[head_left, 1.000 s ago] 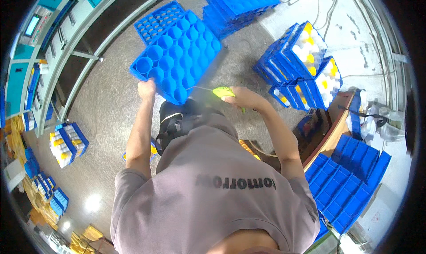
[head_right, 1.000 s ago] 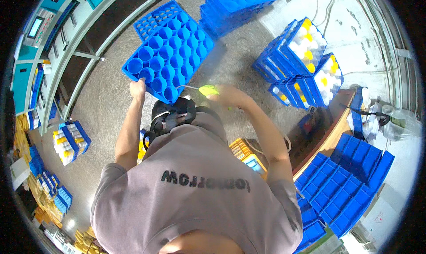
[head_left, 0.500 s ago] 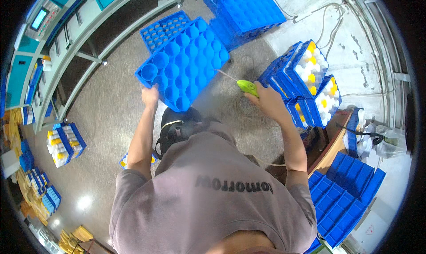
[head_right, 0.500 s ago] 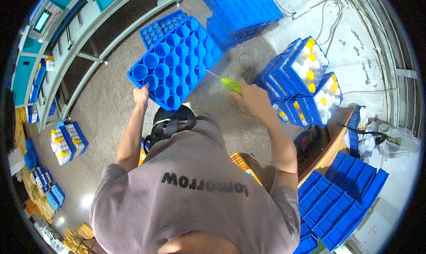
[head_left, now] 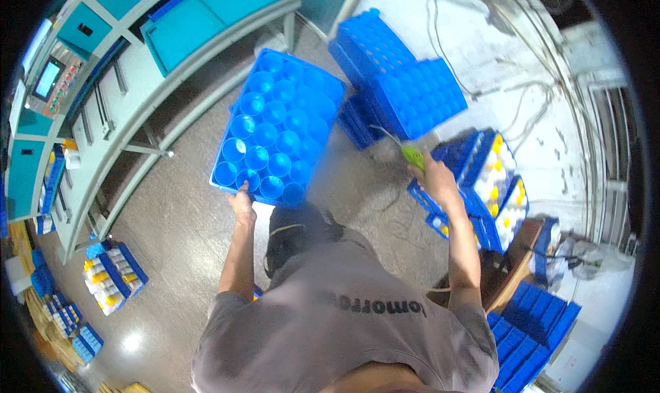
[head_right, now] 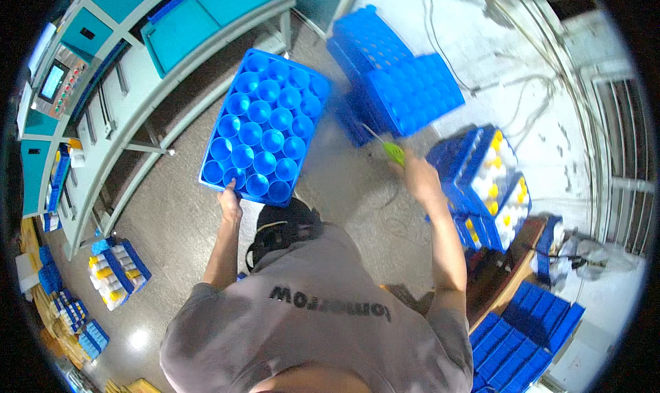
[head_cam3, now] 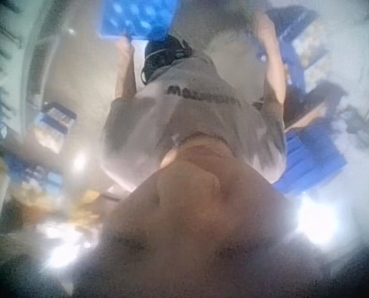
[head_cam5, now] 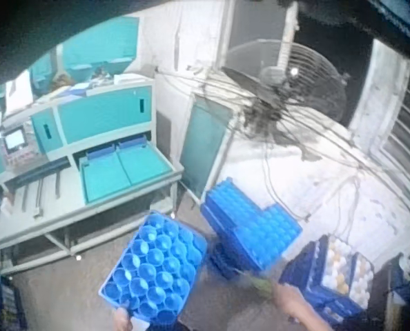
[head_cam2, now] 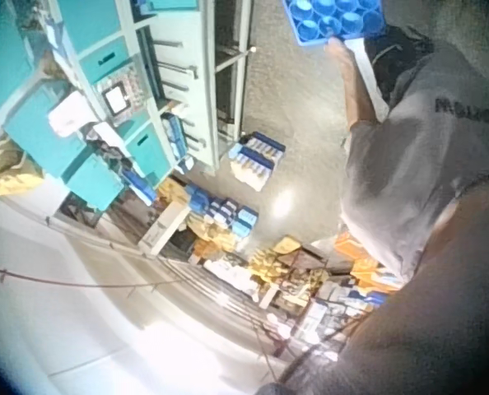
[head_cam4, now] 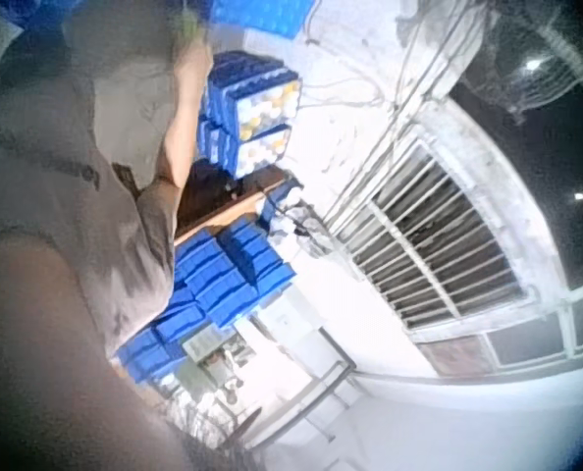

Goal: The person assembles blue plastic trays by inserting cylindrical foam inserts into tray cavities, then places the trays into a machine. They also use a handheld scanner on the trays and move stacks of trays and crates around the workspace.

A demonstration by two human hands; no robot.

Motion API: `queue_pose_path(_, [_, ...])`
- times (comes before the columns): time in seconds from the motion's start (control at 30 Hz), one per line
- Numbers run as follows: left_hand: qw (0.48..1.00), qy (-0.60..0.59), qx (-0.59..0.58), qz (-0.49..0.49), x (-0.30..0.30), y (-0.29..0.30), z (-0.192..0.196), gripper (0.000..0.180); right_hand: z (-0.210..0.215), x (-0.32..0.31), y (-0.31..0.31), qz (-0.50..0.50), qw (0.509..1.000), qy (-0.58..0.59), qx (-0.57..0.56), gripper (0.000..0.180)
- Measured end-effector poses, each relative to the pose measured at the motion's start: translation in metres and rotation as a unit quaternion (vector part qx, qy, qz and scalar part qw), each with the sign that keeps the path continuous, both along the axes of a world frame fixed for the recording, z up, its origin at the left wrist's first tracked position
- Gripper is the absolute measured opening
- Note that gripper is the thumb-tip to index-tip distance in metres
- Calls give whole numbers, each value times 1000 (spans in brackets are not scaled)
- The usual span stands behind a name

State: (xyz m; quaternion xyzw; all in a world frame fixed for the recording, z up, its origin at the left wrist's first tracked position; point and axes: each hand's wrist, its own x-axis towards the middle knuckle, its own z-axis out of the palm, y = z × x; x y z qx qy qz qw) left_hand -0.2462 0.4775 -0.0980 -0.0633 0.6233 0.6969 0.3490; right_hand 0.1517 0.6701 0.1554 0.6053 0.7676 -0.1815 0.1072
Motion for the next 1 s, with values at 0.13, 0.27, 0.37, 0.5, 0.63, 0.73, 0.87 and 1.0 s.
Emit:
queue_pose_path(0.13, [991,-61,84,90,-100,105,-8,26,-36,-28,27,-79,990,115,-30,42])
queue_pose_path(0.27, [978,-108,129,123,-192,204,-37,39,-80,-31,23,-129,989,18,-70,50])
queue_pose_path(0.37, [974,-117,139,135,-258,269,-47,43,-87,-29,13,-86,995,22,-53,50])
queue_pose_path(0.5, [988,-96,116,39,-355,335,-31,62,-69,-31,4,-186,972,22,-145,45])
queue_pose_path(0.63, [990,23,138,12,-385,386,-26,57,-69,-28,0,-215,956,64,-188,44])
queue_pose_path(0.73, [985,119,-44,-113,-330,407,-43,28,-82,-6,-8,-295,913,71,-271,45])
queue_pose_path(0.87, [829,104,-199,-512,-159,384,-87,21,-84,57,-30,-270,887,-19,-375,54])
queue_pose_path(1.0, [802,-146,-156,-558,42,394,-134,54,-75,127,-51,-192,920,-65,-335,57])
